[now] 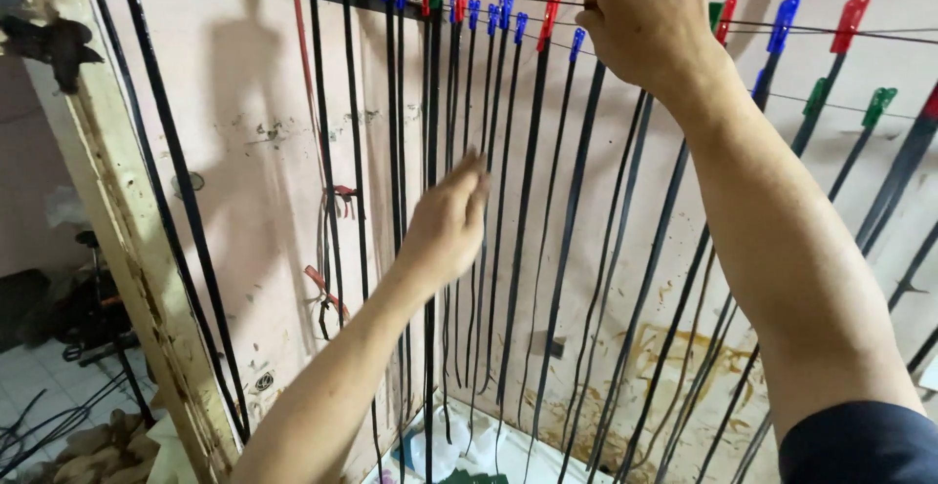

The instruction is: The person takes black cords from a drying rack, cuts them to length with scissors, and then rubs them on a sanding block. The processed cords are then hung back on the rack to dry.

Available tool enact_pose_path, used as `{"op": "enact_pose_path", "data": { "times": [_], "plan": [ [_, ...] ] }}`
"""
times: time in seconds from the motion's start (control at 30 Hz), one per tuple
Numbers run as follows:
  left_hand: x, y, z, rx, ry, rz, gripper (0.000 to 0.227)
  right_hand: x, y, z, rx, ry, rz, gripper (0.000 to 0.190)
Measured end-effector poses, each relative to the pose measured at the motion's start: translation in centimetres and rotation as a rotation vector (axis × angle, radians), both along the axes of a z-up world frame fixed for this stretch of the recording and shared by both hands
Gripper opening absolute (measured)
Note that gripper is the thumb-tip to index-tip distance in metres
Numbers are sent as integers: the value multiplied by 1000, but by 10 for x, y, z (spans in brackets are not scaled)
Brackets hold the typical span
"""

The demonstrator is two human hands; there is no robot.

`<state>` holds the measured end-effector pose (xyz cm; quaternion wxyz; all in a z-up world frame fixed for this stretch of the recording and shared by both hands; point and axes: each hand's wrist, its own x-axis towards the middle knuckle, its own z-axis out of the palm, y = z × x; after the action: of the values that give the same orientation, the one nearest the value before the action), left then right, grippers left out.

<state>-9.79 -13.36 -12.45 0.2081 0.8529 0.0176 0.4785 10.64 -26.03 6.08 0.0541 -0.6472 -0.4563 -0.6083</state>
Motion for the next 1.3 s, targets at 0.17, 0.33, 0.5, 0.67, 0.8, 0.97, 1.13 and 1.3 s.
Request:
{"op": "enact_pose_path", "data": {
  "times": [0.17,0.33,0.5,0.67,0.8,0.97,1.13,1.3],
  "plan": [
    [-11,-32,-55,-27,-27,-161,37,8,-31,-19,80,-203,-6,21],
    [-22,-70,-98,-109,-9,-241,37,-31,-73,-51,114,-304,329,67],
    [-33,-103,-134,-174,-21,-372,22,-48,-107,-118,150,-195,515,33],
    [-62,-145,-151,-289,35,-367,20,-51,-136,-231,152,-73,591,31],
    [-76,-168,-185,-361,96,-353,17,-62,-165,-311,176,28,635,24],
    [-99,-196,-225,-527,232,-320,26,-91,-197,-373,165,169,663,11],
    [-116,-219,-256,-571,275,-329,28,-100,-219,-445,165,321,629,11],
    [-115,-232,-276,-627,272,-366,34,-107,-233,-490,158,457,580,14]
  ]
}}
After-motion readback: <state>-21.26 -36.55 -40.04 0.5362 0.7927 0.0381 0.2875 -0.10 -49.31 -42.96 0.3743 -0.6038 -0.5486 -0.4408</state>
